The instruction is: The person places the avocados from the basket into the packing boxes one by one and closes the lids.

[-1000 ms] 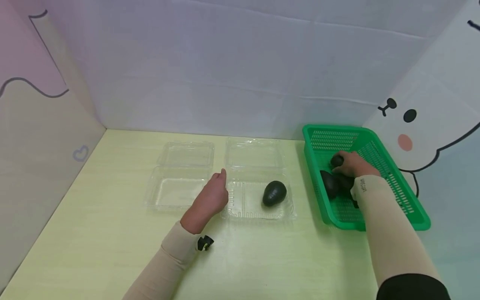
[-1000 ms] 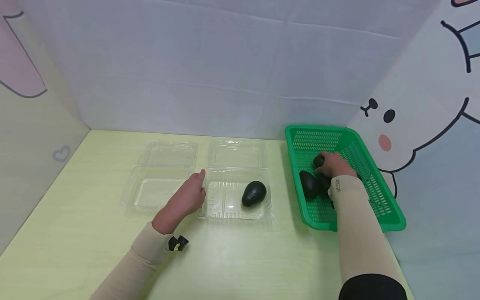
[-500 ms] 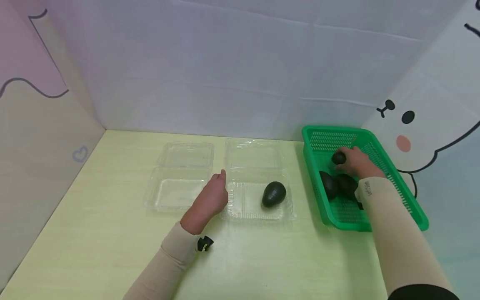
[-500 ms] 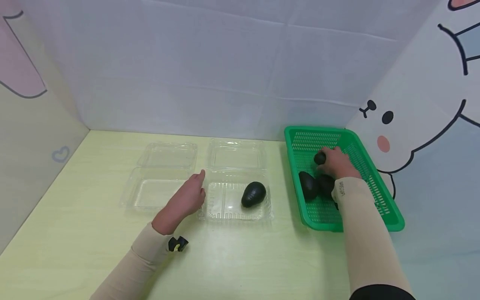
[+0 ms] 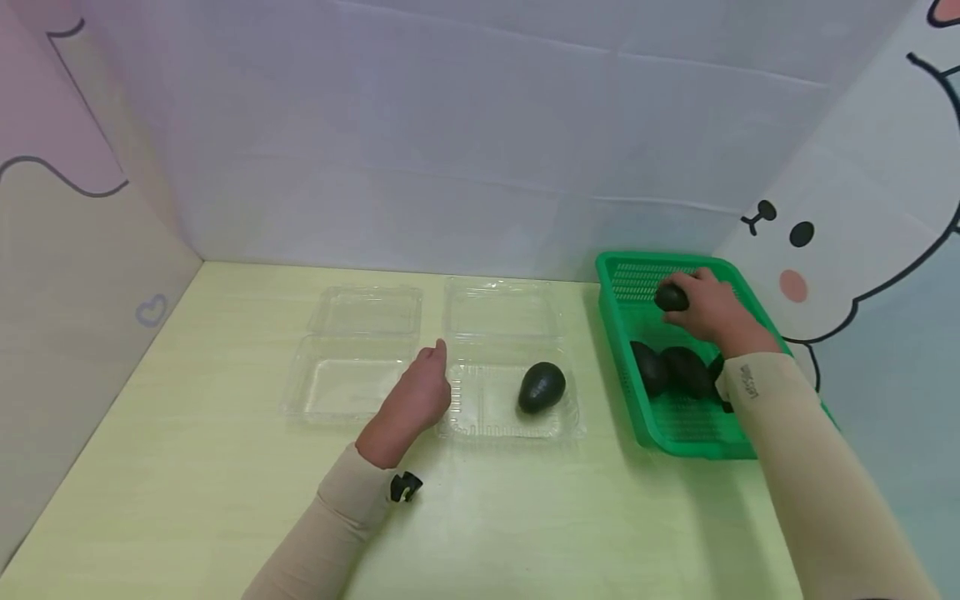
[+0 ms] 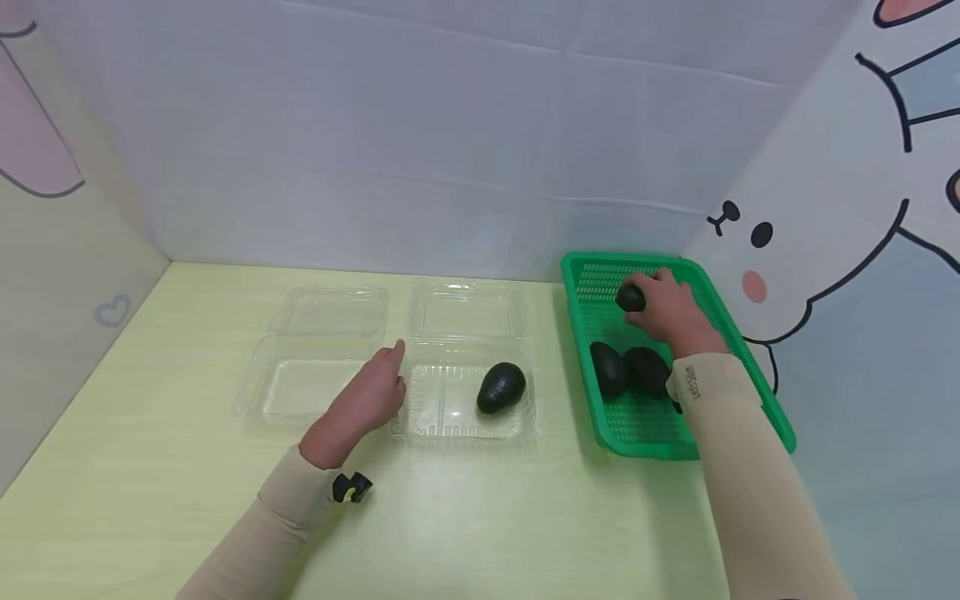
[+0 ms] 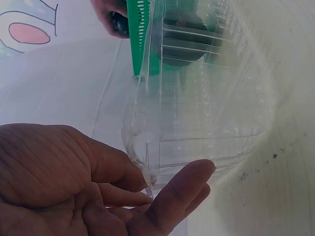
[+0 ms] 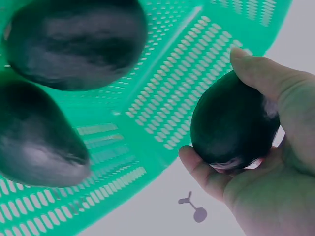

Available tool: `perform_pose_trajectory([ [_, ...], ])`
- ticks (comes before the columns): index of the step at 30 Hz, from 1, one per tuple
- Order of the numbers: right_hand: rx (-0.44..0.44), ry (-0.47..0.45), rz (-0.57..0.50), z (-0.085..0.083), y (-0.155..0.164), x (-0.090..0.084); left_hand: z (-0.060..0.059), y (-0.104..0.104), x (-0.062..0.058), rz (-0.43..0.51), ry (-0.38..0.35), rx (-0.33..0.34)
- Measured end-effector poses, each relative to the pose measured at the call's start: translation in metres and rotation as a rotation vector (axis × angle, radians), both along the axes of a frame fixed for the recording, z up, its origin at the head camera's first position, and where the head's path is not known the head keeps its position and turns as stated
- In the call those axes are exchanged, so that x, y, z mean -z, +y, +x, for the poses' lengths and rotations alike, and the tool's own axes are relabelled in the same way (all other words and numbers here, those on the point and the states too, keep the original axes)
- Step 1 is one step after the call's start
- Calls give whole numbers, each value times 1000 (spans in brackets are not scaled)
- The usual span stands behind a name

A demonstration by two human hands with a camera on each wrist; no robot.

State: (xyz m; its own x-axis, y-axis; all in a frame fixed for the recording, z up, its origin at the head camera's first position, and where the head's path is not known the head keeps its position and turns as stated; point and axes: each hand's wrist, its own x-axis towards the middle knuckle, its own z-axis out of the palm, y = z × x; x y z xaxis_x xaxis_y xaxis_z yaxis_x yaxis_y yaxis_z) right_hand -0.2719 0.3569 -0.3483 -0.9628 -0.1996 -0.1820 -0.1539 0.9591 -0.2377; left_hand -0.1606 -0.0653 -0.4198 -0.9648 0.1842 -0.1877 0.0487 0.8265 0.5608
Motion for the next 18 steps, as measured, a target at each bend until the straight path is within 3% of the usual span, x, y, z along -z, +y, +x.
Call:
perform_pose_trajectory([
  [8,-76,57,-41,12,-25,-20,0,0,1,-5,17,10],
  [18,-176,133,-78,28,-63,-34,-2,0,2,0,-16,-2],
])
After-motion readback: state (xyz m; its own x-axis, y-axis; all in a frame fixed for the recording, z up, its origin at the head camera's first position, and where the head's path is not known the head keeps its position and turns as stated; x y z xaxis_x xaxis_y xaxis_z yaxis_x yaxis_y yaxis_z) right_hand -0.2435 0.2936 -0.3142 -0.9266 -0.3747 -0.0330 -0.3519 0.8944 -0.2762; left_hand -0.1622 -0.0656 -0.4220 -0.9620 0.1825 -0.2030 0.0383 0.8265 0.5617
